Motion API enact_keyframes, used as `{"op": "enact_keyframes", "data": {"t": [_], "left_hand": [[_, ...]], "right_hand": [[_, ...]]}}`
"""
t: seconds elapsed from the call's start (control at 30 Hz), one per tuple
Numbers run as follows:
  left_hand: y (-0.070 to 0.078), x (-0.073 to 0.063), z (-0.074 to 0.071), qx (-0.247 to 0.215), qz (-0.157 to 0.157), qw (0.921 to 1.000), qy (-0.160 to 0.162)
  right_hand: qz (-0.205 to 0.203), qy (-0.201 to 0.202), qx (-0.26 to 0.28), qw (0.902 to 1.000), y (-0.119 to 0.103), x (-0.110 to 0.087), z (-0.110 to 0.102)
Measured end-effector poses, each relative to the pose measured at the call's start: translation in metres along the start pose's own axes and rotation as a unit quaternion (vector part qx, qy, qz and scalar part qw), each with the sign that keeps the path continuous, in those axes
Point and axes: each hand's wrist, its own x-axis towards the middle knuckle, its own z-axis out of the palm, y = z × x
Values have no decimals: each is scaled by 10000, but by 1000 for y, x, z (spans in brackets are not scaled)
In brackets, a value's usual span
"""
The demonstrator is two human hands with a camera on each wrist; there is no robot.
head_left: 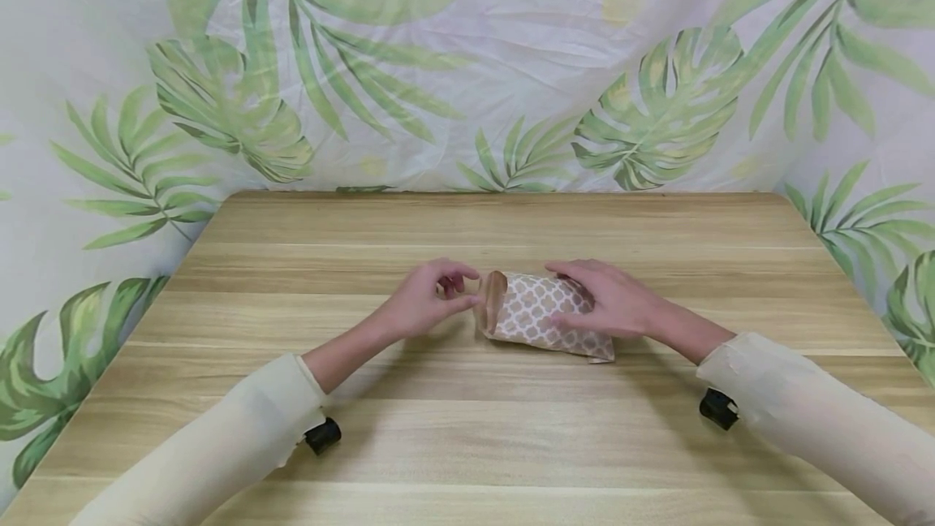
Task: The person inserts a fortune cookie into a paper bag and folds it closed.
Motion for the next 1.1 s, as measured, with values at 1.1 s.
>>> {"op": "enact_keyframes", "data": {"t": [1.1], "left_hand": [[-2,7,7,-947,-1371,9860,-23]], "right_hand": [[1149,-139,1734,9780,-12,2,0]]}}
